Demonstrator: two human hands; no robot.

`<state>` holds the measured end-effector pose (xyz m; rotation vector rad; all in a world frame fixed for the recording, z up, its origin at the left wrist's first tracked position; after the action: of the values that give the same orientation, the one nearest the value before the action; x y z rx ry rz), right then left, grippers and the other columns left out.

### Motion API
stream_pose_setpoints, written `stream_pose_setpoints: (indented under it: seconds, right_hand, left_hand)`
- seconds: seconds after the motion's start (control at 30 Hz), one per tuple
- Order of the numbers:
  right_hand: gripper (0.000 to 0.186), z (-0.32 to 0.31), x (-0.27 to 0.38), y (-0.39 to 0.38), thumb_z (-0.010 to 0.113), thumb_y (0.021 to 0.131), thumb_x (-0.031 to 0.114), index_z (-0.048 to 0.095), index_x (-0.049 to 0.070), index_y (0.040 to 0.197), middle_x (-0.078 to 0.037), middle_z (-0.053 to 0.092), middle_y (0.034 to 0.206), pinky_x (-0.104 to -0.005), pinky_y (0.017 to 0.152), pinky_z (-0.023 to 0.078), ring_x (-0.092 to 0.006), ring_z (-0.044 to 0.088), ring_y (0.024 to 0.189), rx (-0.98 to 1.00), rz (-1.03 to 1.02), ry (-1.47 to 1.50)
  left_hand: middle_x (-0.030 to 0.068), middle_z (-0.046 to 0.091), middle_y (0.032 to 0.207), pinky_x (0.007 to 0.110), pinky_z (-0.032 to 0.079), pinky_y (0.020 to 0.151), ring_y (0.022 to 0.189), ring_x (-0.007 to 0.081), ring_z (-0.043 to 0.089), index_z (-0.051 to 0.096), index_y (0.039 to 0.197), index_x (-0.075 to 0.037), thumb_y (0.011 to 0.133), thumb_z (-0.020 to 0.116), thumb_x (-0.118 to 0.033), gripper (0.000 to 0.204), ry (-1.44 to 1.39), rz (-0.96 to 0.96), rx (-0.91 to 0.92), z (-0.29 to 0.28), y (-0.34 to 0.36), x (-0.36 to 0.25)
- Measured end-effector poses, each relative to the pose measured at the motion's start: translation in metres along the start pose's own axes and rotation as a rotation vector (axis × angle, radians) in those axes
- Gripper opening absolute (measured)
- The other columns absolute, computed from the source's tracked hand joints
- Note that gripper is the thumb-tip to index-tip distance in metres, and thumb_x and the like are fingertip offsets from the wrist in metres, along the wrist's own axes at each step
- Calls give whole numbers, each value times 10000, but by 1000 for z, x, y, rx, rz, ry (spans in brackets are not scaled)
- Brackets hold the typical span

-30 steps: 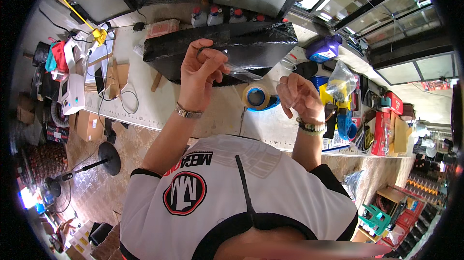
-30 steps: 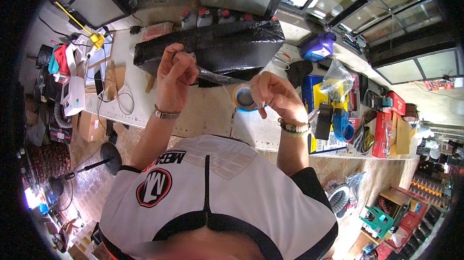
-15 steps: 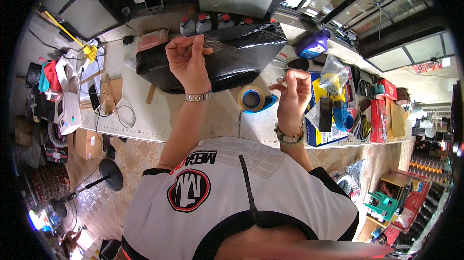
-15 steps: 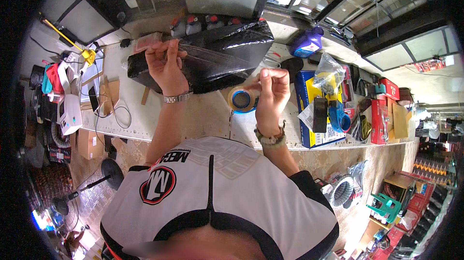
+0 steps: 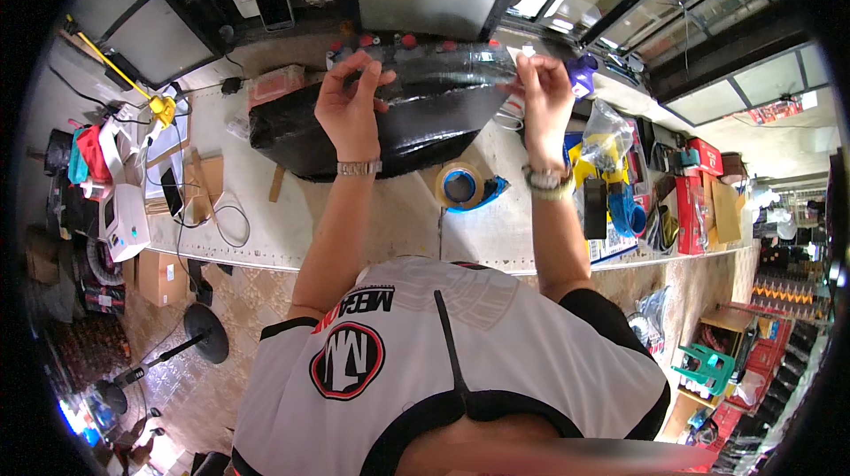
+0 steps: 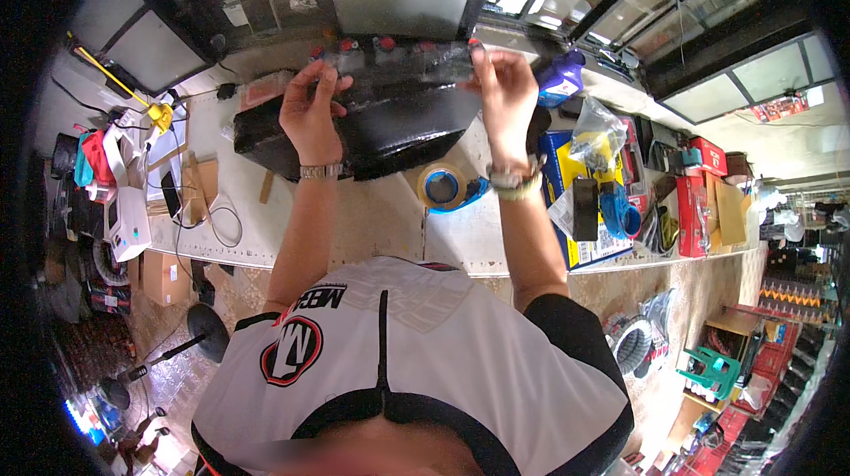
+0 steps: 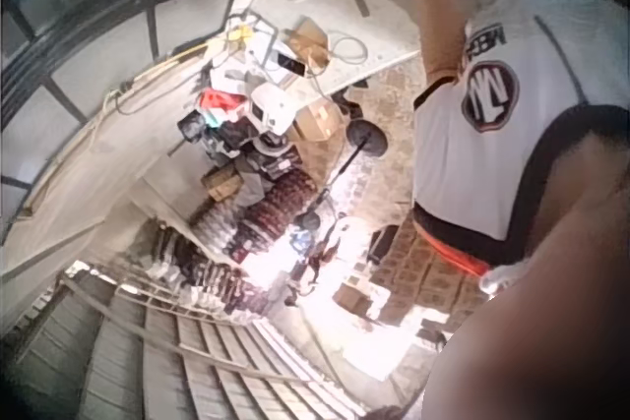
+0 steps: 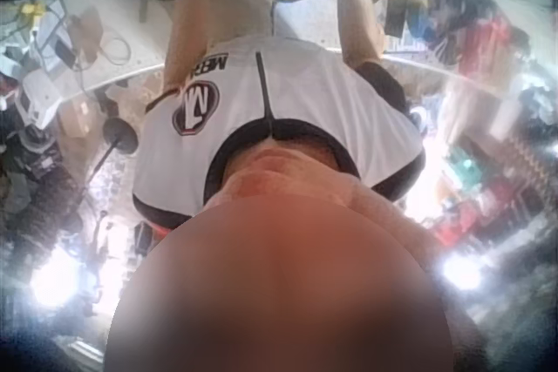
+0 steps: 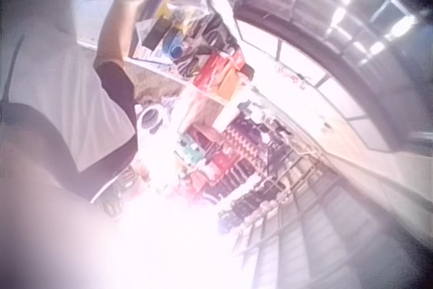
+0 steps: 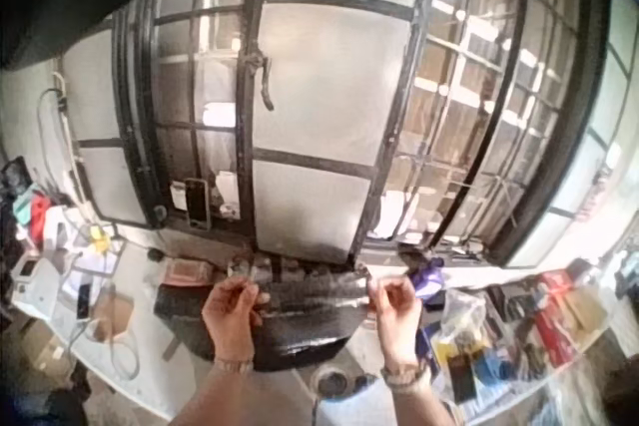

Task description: The person cuts a black rubber mat with scissors, then wraps it tightly with black tape. They repeatedly pull, tear, and smooth the tape to cover the mat's surface and edges.

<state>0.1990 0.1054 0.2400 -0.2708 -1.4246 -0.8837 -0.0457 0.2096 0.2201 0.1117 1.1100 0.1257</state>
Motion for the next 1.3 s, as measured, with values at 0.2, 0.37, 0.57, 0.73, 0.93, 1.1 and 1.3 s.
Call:
stream_pose_setpoints:
  seconds: [0.2, 0.37, 0.57, 0.73, 0.93, 1.1, 1.3]
  right_hand:
    - [272, 23, -38, 98, 733, 844, 195, 681, -65, 906, -96, 689, 715, -256, 551, 559, -121, 658, 588, 215, 128, -400]
    - [314, 25, -81, 138, 707, 779, 201, 616, -2, 556, -42, 590, 514, -243, 475, 496, -132, 645, 505, 505, 366, -865]
    - [393, 9, -95, 126, 671, 759, 190, 509, 32, 437, -22, 527, 453, -257, 410, 421, -141, 670, 523, 693, 459, -1150]
    - [311, 0, -85, 110, 717, 791, 212, 618, -10, 597, -57, 594, 555, -268, 475, 520, -154, 624, 491, 680, 608, -1100]
    - [292, -14, -97, 110, 740, 778, 240, 642, -4, 652, -50, 615, 609, -301, 501, 577, -143, 615, 519, 588, 654, -1001]
    - [329, -19, -100, 97, 787, 750, 275, 662, -29, 760, -146, 673, 706, -360, 636, 539, -266, 661, 646, 486, 128, -1094]
    - [283, -44, -107, 55, 739, 821, 170, 595, -23, 970, -229, 643, 944, -420, 771, 505, -372, 641, 874, 217, -99, -877]
  left_hand:
    - [116, 713, 942, 211, 517, 495, 795, 204, 725, 682, 1029, 38, 836, 713, -37, 209, 298, 83, 16, 11, 37, 14]
    - [132, 710, 909, 261, 598, 599, 741, 193, 718, 688, 1018, 57, 817, 713, 1, 210, 439, 17, 78, 13, 48, 60]
    - [133, 718, 860, 255, 594, 602, 710, 189, 721, 684, 988, 74, 796, 716, 23, 201, 614, -104, 230, 14, 30, 86]
    - [178, 633, 1122, 327, 572, 692, 815, 254, 703, 688, 1044, -27, 737, 809, -169, 359, 994, -179, 379, 15, 25, 66]
    - [102, 452, 1430, 420, 376, 1088, 1260, 303, 495, 603, 1278, -151, 767, 755, -401, 589, 1238, 766, 629, 40, 5, 39]
    - [4, 531, 1390, 365, 381, 1103, 1306, 156, 466, 589, 1281, -146, 930, 552, -258, 370, 1398, 996, 920, 28, 5, 86]
    - [-9, 509, 1411, 364, 369, 1107, 1297, 153, 474, 553, 1322, -175, 924, 567, -286, 414, 1272, 1076, 949, 11, 7, 93]
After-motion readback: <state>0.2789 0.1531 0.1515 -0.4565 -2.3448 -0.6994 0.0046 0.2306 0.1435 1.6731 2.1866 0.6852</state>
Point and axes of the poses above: each hand's wrist, its own y-axis towards the middle knuckle, its own z-axis out of the palm, x = y × z, the point moved 6 cm from there along y, towards the middle knuckle
